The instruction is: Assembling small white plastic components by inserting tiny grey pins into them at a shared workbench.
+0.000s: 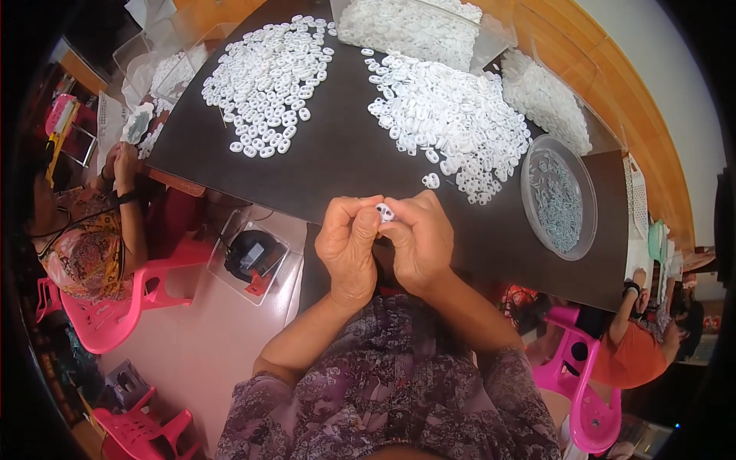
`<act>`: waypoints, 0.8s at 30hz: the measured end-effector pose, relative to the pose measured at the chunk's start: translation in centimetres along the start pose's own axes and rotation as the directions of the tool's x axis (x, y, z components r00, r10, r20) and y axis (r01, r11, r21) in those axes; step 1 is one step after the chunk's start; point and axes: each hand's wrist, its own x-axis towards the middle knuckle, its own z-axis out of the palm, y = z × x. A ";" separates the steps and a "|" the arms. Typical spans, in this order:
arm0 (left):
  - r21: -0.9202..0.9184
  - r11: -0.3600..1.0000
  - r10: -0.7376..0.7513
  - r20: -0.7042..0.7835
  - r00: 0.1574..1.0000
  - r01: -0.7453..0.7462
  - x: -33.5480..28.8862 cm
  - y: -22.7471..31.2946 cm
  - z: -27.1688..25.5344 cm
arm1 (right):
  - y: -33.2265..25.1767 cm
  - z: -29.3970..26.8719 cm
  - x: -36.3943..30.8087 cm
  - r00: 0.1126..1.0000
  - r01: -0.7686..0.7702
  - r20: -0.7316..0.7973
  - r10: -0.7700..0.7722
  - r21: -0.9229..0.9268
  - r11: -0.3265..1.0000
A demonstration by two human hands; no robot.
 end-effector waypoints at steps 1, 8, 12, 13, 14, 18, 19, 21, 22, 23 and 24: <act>-0.008 1.000 -0.027 -0.013 1.000 0.027 0.0 0.0 0.1 | 0.1 0.1 0.0 1.000 0.005 -0.008 -0.005 0.003 1.000; -0.074 0.993 -0.097 -0.013 0.995 0.095 0.0 -0.2 1.0 | 0.3 -0.4 -0.1 1.000 -0.018 -0.022 0.017 -0.016 1.000; -0.084 0.991 -0.104 -0.044 0.994 0.100 -0.2 0.9 1.6 | -1.0 -0.3 -0.3 0.989 -0.135 -0.053 0.136 0.034 0.990; -0.077 0.993 -0.091 -0.043 0.995 0.088 -0.2 1.0 1.7 | -1.1 -0.3 -0.3 0.987 -0.145 -0.071 0.147 0.031 0.989; -0.078 0.993 -0.094 -0.040 0.995 0.090 -0.4 1.1 1.7 | -1.3 -0.3 -0.4 0.986 -0.147 -0.073 0.149 0.029 0.989; -0.070 0.995 -0.069 0.001 0.998 0.069 -0.6 0.9 1.6 | -1.6 -0.1 -0.5 0.981 -0.144 -0.127 0.146 0.023 0.989; -0.062 0.996 -0.068 -0.002 0.998 0.067 -0.7 0.9 1.5 | -1.6 -0.1 -0.5 0.980 -0.142 -0.139 0.145 0.029 0.989; -0.023 0.999 -0.046 0.000 0.999 0.046 -0.8 0.9 1.5 | -1.7 -0.1 -0.6 0.978 -0.147 -0.143 0.150 0.028 0.989; 0.015 1.000 -0.023 0.002 1.000 0.023 -0.8 0.9 1.5 | -1.7 0.0 -0.6 0.977 -0.151 -0.147 0.153 0.027 0.988; 0.015 1.000 -0.023 0.001 1.000 0.023 -0.8 1.1 1.5 | -1.8 0.1 -0.7 0.977 -0.151 -0.146 0.153 0.026 0.988; 0.031 0.999 -0.033 0.000 0.999 0.033 -0.8 1.3 1.7 | -1.8 0.3 -0.7 0.971 -0.165 -0.164 0.173 0.059 0.984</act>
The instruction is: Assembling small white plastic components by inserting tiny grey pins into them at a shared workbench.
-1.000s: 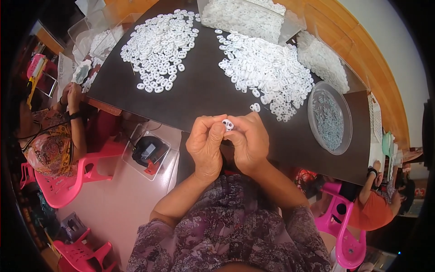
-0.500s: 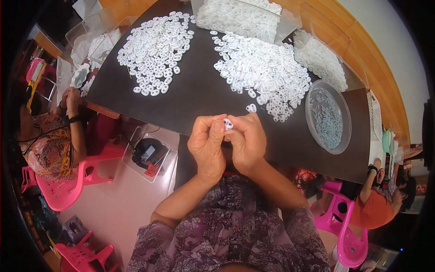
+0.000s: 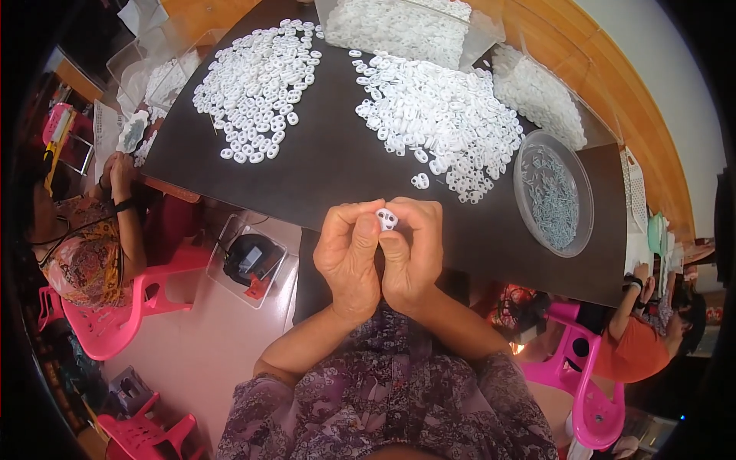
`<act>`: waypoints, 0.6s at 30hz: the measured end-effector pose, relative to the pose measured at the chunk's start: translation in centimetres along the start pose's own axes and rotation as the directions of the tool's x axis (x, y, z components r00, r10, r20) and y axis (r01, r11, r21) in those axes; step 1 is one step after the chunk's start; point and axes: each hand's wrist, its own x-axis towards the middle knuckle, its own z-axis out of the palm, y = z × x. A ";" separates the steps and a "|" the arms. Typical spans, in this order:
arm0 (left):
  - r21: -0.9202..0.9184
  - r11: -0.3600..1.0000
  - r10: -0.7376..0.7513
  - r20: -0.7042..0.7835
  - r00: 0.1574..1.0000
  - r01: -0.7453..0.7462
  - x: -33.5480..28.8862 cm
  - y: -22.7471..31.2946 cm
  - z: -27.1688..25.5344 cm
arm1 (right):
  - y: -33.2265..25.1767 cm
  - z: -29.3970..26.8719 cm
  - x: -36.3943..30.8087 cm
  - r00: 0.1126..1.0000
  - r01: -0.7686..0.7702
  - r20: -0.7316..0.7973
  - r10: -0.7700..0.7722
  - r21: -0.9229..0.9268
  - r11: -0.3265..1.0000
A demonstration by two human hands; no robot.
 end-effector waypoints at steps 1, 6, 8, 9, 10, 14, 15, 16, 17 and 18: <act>0.017 1.000 -0.010 -0.002 1.000 0.010 0.0 0.2 0.1 | 0.0 0.1 -0.1 1.000 -0.019 -0.018 0.020 0.031 0.999; 0.006 1.000 -0.029 0.012 1.000 0.029 -0.2 0.5 -0.2 | -0.4 0.3 0.0 1.000 -0.018 -0.010 0.018 0.054 0.998; 0.011 1.000 -0.010 0.024 1.000 0.010 -0.3 0.4 -0.4 | -0.3 0.1 -0.1 1.000 0.000 -0.007 0.000 0.043 0.999; 0.038 0.999 0.020 0.039 0.999 -0.021 -0.4 0.2 -0.5 | -0.3 0.0 0.0 0.999 0.032 0.000 -0.032 0.022 0.999; 0.065 0.997 0.049 0.056 0.997 -0.052 -0.5 0.1 -0.6 | -0.2 -0.1 0.0 0.998 0.065 0.008 -0.065 0.001 0.998; 0.082 0.990 0.108 0.043 0.993 -0.111 -0.5 -0.1 -0.5 | 0.1 -0.2 0.2 0.988 0.156 0.007 -0.156 -0.041 0.987; 0.062 0.990 0.120 0.047 0.992 -0.123 -0.5 -0.2 -0.5 | 0.2 -0.2 0.1 0.987 0.162 0.013 -0.162 -0.039 0.986; 0.043 0.990 0.133 0.050 0.990 -0.136 -0.4 -0.3 -0.5 | 0.3 -0.1 0.1 0.985 0.169 0.020 -0.169 -0.037 0.985; 0.043 0.990 0.132 0.050 0.990 -0.135 -0.4 -0.5 -0.5 | 0.5 -0.1 0.1 0.986 0.169 0.021 -0.168 -0.037 0.985; 0.066 0.988 0.135 0.051 0.990 -0.138 -0.3 -0.6 -0.5 | 0.6 -0.1 0.1 0.985 0.171 0.017 -0.170 -0.035 0.985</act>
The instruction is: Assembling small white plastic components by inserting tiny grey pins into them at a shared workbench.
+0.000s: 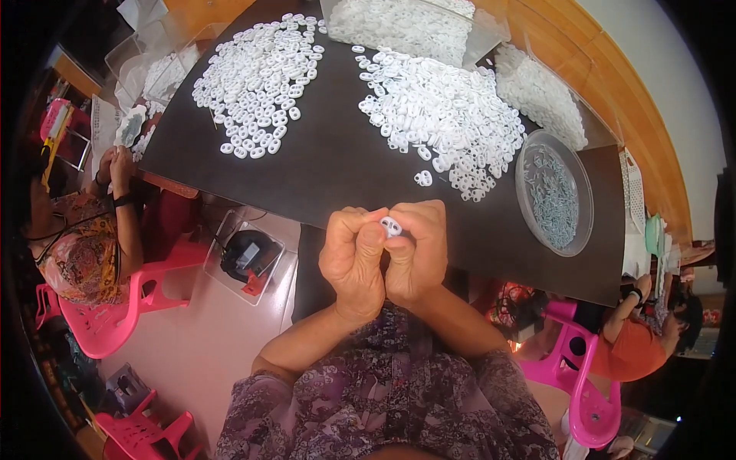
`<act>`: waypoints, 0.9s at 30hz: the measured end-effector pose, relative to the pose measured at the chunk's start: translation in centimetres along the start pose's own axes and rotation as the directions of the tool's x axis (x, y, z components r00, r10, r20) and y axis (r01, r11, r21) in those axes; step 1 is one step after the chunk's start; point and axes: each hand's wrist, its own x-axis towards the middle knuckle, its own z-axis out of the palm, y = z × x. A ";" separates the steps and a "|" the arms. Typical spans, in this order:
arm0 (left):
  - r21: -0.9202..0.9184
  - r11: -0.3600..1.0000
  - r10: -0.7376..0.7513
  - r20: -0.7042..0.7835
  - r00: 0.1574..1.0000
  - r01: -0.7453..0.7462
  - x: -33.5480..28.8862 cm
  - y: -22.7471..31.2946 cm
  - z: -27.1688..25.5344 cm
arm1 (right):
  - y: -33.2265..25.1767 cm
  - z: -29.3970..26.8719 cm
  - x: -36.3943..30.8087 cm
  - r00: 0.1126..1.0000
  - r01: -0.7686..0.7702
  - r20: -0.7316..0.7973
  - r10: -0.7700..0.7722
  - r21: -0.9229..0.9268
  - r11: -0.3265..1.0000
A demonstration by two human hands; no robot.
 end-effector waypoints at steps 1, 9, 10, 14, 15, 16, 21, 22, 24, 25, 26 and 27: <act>0.023 1.000 0.003 0.001 1.000 -0.003 0.0 -0.2 0.0 | 0.2 0.0 0.0 1.000 0.003 -0.004 -0.003 0.002 1.000; 0.033 0.996 -0.079 -0.001 0.997 0.079 0.2 -0.5 0.2 | 0.5 -0.2 -0.1 0.999 -0.039 -0.003 0.039 -0.021 0.999; 0.063 0.993 -0.105 0.010 0.994 0.104 0.3 -0.5 0.1 | 0.5 -0.4 0.0 0.998 -0.069 -0.001 0.069 -0.027 0.997; 0.160 0.982 -0.122 0.129 0.984 0.101 1.1 -0.8 -0.3 | 1.5 -3.7 0.9 0.982 -0.145 0.110 0.156 -0.100 0.984; 0.210 0.972 -0.136 0.132 0.982 0.106 1.4 -1.2 -0.7 | 2.3 -5.2 1.4 0.982 -0.103 0.139 0.126 -0.157 0.982; 0.260 0.959 -0.150 0.132 0.980 0.111 1.8 -1.6 -1.0 | 3.5 -6.7 2.0 0.982 -0.148 0.083 0.167 -0.195 0.970; 0.599 0.637 0.234 0.449 0.862 -0.485 5.1 -3.3 1.5 | 8.8 -15.0 9.9 0.921 -0.347 -0.273 0.278 -0.248 0.905; 0.606 0.631 0.234 0.447 0.863 -0.485 5.3 -3.7 1.9 | 10.3 -16.4 11.5 0.934 -0.329 -0.251 0.255 -0.321 0.888; 0.689 0.478 0.175 0.533 0.828 -0.544 5.8 -4.2 3.1 | 12.8 -19.3 14.3 0.965 -0.227 -0.233 0.122 -0.506 0.832; 0.685 0.456 0.205 0.541 0.816 -0.568 5.9 -4.9 3.3 | 14.1 -20.2 15.3 0.964 -0.227 -0.237 0.119 -0.507 0.832; 0.672 0.464 0.213 0.549 0.809 -0.578 5.9 -5.1 3.4 | 15.1 -21.3 16.3 0.974 -0.195 -0.205 0.092 -0.571 0.797; 0.670 0.454 0.212 0.558 0.802 -0.587 5.9 -5.3 3.5 | 16.1 -22.2 17.4 0.983 -0.159 -0.171 0.063 -0.633 0.758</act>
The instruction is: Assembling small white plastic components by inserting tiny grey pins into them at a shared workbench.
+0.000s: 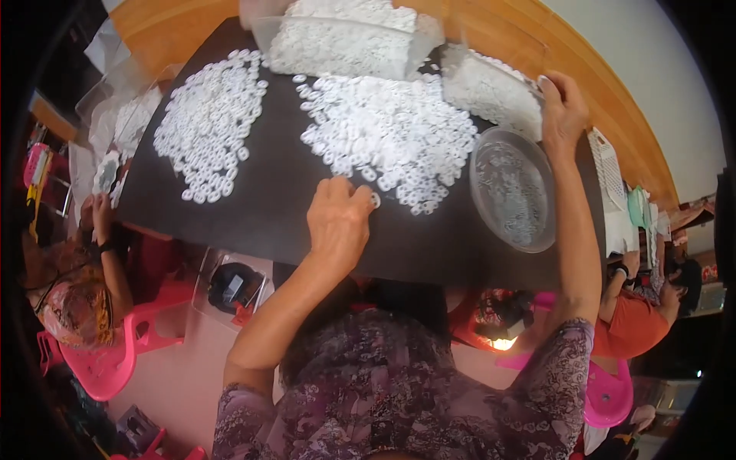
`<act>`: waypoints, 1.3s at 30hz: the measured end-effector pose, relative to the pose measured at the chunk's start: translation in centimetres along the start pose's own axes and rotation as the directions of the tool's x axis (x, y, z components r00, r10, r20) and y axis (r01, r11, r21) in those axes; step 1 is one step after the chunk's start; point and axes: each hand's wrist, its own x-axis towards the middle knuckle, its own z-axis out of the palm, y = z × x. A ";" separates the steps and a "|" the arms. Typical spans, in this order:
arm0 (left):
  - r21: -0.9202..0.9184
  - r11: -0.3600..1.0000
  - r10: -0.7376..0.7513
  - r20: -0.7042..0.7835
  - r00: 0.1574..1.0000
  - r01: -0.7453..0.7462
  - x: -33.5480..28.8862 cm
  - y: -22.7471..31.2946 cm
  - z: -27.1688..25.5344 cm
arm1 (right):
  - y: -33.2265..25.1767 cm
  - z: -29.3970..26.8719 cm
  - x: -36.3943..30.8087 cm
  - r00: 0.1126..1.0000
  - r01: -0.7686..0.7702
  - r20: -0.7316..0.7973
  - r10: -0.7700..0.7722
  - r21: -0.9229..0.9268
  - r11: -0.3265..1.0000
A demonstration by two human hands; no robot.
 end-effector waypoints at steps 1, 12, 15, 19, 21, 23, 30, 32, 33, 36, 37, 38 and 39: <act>0.007 1.000 0.011 0.006 1.000 -0.011 0.0 0.0 0.1 | 0.8 0.5 0.9 1.000 0.005 -0.013 -0.005 -0.015 1.000; -0.094 0.992 -0.072 0.151 0.986 0.087 0.7 -0.6 -1.5 | 6.4 3.6 4.5 0.982 0.090 0.186 -0.031 -0.316 0.944; -0.141 0.982 -0.106 0.134 0.985 0.125 0.6 -0.6 -2.1 | 6.8 3.7 4.3 0.948 0.148 0.317 0.008 -0.466 0.872; -0.141 0.982 -0.103 0.141 0.985 0.123 0.0 -1.4 -2.8 | 4.0 1.6 1.7 0.949 0.257 0.274 -0.158 -0.376 0.890; -0.305 0.887 -0.300 0.193 0.934 0.348 -0.6 -1.6 -3.0 | 1.3 -0.1 -1.6 0.950 0.267 0.236 -0.203 -0.280 0.922; -0.325 0.830 -0.388 0.244 0.889 0.452 -0.8 -1.1 -3.3 | -0.6 -1.5 -4.7 0.882 0.190 0.461 -0.095 -0.165 0.968; -0.470 0.784 -0.358 0.190 0.914 0.404 -1.5 -0.1 -3.2 | -4.6 -2.9 -11.1 0.811 0.028 0.581 -0.065 0.072 0.997; -0.544 0.718 -0.394 0.197 0.898 0.434 -1.6 0.2 -3.1 | -6.5 -2.7 -12.1 0.813 0.082 0.569 -0.124 0.099 0.992; -0.539 0.720 -0.403 0.190 0.895 0.438 -1.8 0.4 -3.0 | -7.6 -2.2 -12.8 0.804 0.052 0.579 -0.137 0.161 0.986; -0.611 0.619 -0.438 0.253 0.863 0.493 -2.2 0.6 -2.6 | -9.8 0.7 -14.8 0.798 0.104 0.550 -0.246 0.277 0.955; -0.611 0.620 -0.439 0.249 0.863 0.492 -2.2 0.6 -2.6 | -10.3 1.7 -15.4 0.795 0.180 0.507 -0.331 0.324 0.929; -0.650 0.548 -0.468 0.284 0.837 0.527 -2.2 0.6 -2.8 | -11.1 2.6 -15.7 0.794 0.182 0.507 -0.337 0.330 0.926; -0.684 0.471 -0.493 0.320 0.809 0.557 -2.2 0.6 -3.0 | -11.8 3.3 -15.9 0.793 0.217 0.508 -0.338 0.282 0.934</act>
